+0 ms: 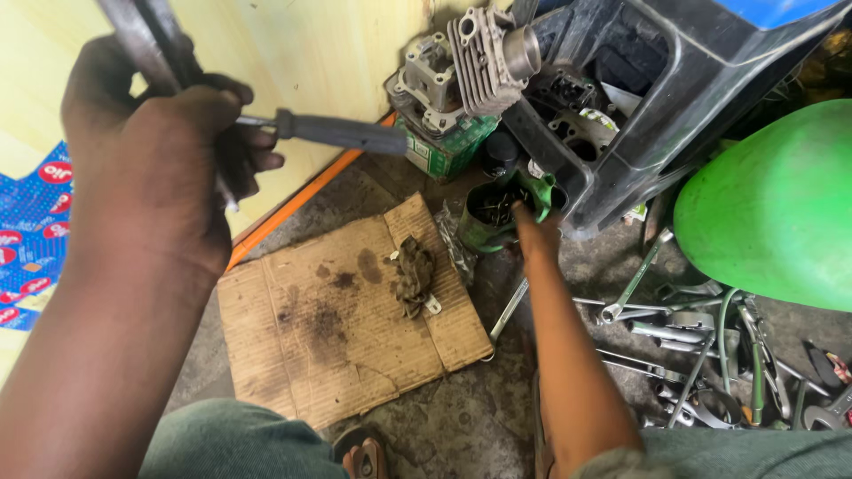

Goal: The person scrubs a curved metal brake shoe with a wire brush, then uses a screwdriver to scrape residue from its surface. They wipe the part with a rag and place it on a cardboard sheet on the floor.

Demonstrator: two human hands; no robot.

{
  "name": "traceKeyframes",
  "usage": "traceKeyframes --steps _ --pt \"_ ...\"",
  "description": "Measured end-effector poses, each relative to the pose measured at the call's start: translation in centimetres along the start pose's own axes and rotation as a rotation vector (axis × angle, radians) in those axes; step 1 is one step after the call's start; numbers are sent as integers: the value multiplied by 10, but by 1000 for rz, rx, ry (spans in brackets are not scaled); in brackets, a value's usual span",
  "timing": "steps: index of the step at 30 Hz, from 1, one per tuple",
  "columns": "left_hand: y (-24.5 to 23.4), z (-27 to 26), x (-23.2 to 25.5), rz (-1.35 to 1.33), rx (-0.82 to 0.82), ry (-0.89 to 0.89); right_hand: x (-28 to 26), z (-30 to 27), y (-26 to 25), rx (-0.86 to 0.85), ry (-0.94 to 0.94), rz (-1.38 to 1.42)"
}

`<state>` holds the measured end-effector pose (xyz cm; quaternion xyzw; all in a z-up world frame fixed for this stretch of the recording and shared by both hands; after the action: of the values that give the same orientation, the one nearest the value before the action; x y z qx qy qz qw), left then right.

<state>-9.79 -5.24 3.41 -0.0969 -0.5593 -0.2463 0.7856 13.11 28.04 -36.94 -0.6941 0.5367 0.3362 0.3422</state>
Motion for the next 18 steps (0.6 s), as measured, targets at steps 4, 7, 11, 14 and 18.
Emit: traceKeyframes --steps 4,7,11,14,18 --pt "-2 1 3 0 -3 12 -4 17 8 2 24 -73" --pt "-2 -1 2 20 -36 8 8 21 0 -15 -156 36" --pt "6 1 5 38 -53 35 46 21 -50 36 -88 209" --pt "14 2 4 0 -54 16 72 12 -109 78 -140 487" --pt "27 1 -4 -37 -84 -46 74 3 -191 256 -61 636"
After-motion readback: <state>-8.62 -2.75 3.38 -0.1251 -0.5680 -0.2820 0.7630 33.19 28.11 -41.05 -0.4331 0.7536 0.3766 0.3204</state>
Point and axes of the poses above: each hand's wrist, its own z-axis towards the middle knuckle, its own y-axis out of the palm, x = y × z, the point moved 8 cm from there along z, towards the middle knuckle, and after that the axes turned 11 degrees about y, right-handed, at the moved point
